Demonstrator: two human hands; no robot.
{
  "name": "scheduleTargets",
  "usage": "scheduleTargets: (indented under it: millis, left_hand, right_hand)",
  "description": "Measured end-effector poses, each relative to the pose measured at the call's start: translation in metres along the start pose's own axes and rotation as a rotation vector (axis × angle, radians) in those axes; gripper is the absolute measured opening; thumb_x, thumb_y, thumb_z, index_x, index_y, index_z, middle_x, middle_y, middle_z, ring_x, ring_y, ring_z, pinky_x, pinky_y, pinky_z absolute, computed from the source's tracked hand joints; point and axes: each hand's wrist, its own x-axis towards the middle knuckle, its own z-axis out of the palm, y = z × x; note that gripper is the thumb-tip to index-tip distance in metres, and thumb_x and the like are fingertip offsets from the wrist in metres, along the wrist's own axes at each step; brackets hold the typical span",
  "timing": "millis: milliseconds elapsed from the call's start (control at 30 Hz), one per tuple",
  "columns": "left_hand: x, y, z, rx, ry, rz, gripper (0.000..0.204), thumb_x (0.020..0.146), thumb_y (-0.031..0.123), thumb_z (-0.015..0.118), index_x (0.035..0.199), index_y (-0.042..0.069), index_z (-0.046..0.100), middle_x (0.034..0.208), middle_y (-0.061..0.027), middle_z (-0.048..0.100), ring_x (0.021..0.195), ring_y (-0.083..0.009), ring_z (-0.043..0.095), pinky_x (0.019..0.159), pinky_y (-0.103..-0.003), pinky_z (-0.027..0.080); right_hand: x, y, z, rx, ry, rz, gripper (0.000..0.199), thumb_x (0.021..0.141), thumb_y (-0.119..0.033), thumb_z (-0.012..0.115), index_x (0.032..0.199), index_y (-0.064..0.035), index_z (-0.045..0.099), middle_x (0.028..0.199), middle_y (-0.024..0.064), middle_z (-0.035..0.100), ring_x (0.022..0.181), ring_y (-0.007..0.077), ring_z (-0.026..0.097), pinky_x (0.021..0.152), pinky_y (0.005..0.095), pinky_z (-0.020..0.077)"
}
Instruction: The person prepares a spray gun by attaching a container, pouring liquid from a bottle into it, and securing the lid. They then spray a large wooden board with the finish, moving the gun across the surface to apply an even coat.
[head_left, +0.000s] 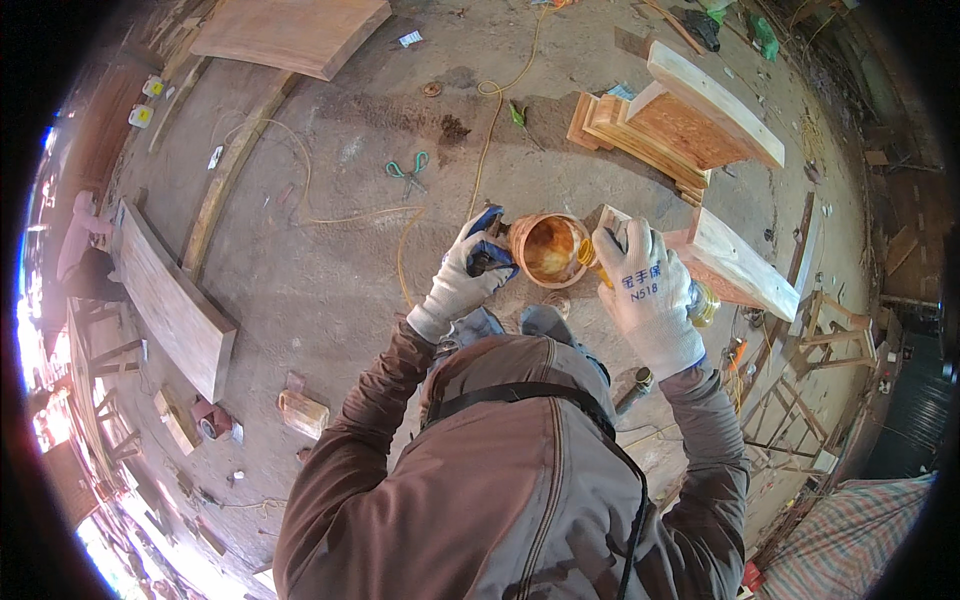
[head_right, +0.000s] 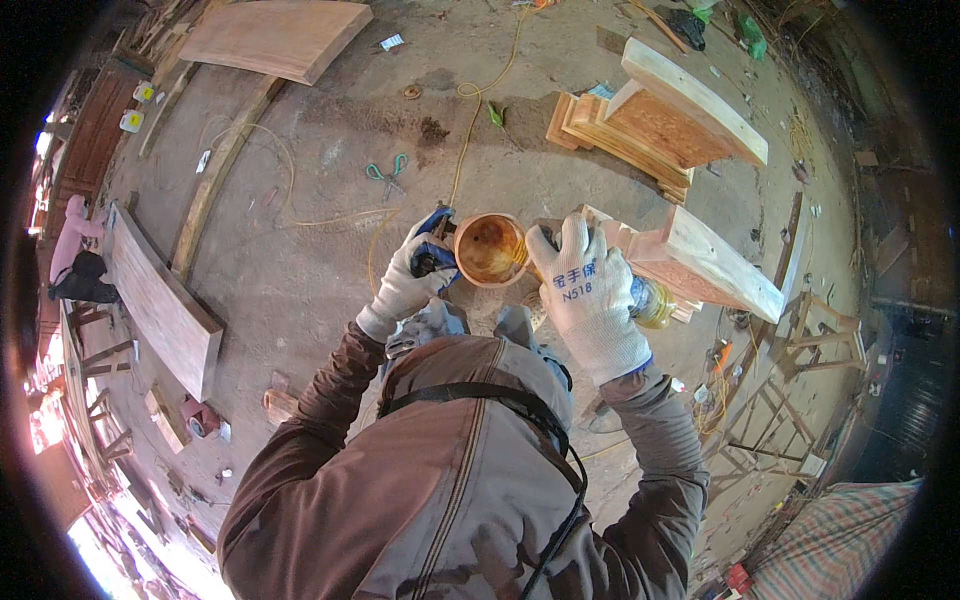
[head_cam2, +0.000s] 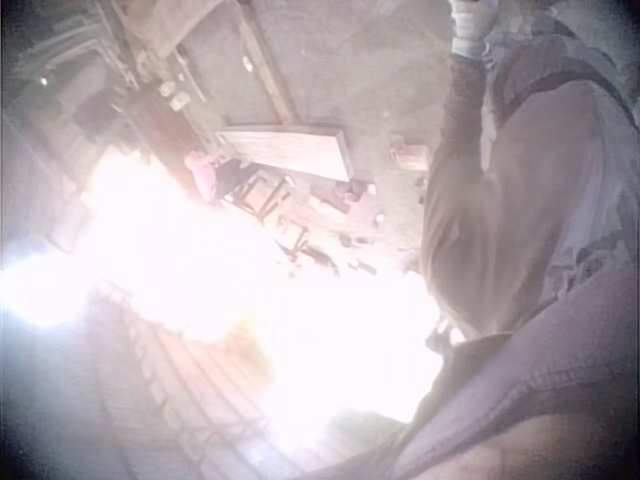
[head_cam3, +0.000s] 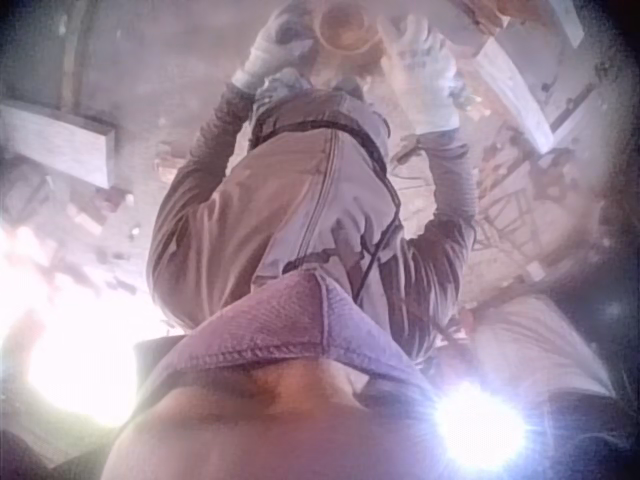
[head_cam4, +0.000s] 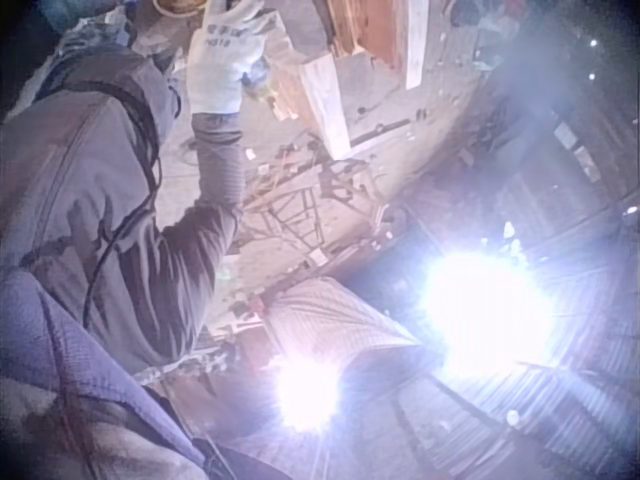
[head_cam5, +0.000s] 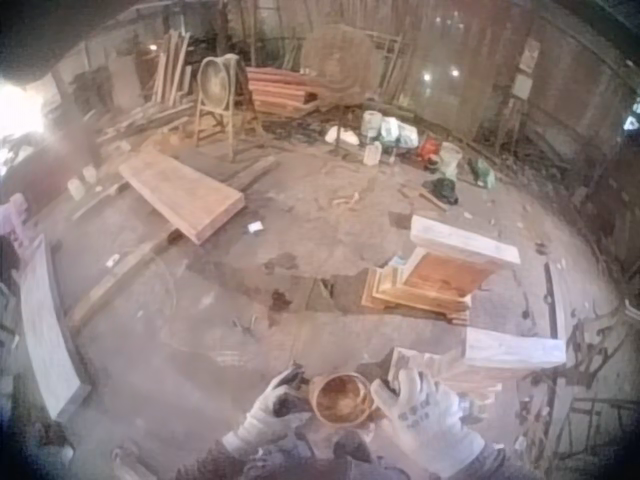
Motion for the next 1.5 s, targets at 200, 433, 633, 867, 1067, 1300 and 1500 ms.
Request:
scheduleTargets:
  millis: [200,433,633,867,1067,1300,1500]
  left_hand:
    - [-0.001,-0.007,-0.001,0.049,0.009,-0.006,0.022,0.078,0.005,0.083,0.092,0.005,0.066,0.152,-0.0214,0.041,0.138,-0.0311,0.048,0.104,-0.034,0.045]
    - [0.0,-0.011,-0.002,0.055,-0.005,0.03,0.023,0.077,0.007,0.083,0.093,0.005,0.067,0.153,-0.022,0.04,0.141,-0.0329,0.044,0.109,-0.036,0.042]
    - [0.0,-0.015,-0.005,-0.034,-0.022,0.042,0.024,0.077,0.006,0.084,0.095,0.006,0.067,0.154,-0.0212,0.039,0.143,-0.0328,0.04,0.11,-0.036,0.04]
    - [0.0,-0.022,-0.006,-0.011,-0.029,0.011,0.024,0.076,0.005,0.083,0.095,0.006,0.067,0.156,-0.0211,0.036,0.143,-0.0301,0.04,0.11,-0.036,0.039]
    - [-0.001,-0.017,-0.009,-0.022,-0.034,0.005,0.023,0.077,0.005,0.082,0.095,0.006,0.068,0.154,-0.021,0.038,0.143,-0.0286,0.04,0.11,-0.035,0.038]
    - [0.0,-0.023,-0.011,-0.021,-0.042,0.056,0.023,0.077,0.006,0.082,0.095,0.007,0.068,0.154,-0.021,0.039,0.142,-0.0292,0.041,0.11,-0.037,0.037]
    - [0.002,-0.018,-0.011,0.015,-0.046,0.03,0.022,0.078,0.006,0.082,0.095,0.007,0.067,0.154,-0.0202,0.039,0.141,-0.0298,0.042,0.11,-0.038,0.037]
  right_hand:
    - [0.002,-0.002,-0.001,-0.073,0.04,-0.012,0.067,0.073,-0.02,0.08,0.133,-0.0181,0.051,0.116,0.0103,0.046,0.101,0.0276,0.061,0.075,0.0403,0.0551]
    - [0.006,0.001,-0.004,-0.154,0.023,-0.024,0.068,0.071,-0.02,0.081,0.132,-0.02,0.05,0.114,0.0072,0.047,0.102,0.0235,0.06,0.076,0.038,0.0538]
    - [0.008,-0.002,-0.012,-0.186,0.02,-0.038,0.069,0.069,-0.021,0.082,0.131,-0.0213,0.051,0.11,0.0055,0.047,0.103,0.0223,0.058,0.078,0.0381,0.0527]
    - [0.011,-0.003,-0.011,-0.205,0.06,-0.051,0.065,0.068,-0.018,0.082,0.127,-0.0213,0.054,0.107,0.0055,0.047,0.1,0.0219,0.059,0.076,0.0364,0.0542]
    - [0.013,-0.002,-0.007,-0.235,0.095,-0.063,0.062,0.07,-0.017,0.08,0.126,-0.0213,0.055,0.106,0.0057,0.048,0.099,0.022,0.059,0.075,0.0353,0.0555]
    - [0.013,0.0,-0.002,-0.256,0.13,-0.086,0.06,0.072,-0.017,0.079,0.126,-0.022,0.055,0.11,0.0068,0.049,0.099,0.0223,0.06,0.075,0.0361,0.0555]
    - [0.014,-0.002,-0.007,-0.241,0.081,-0.061,0.056,0.075,-0.017,0.079,0.126,-0.0218,0.056,0.111,0.0068,0.049,0.102,0.0228,0.059,0.079,0.0371,0.0547]
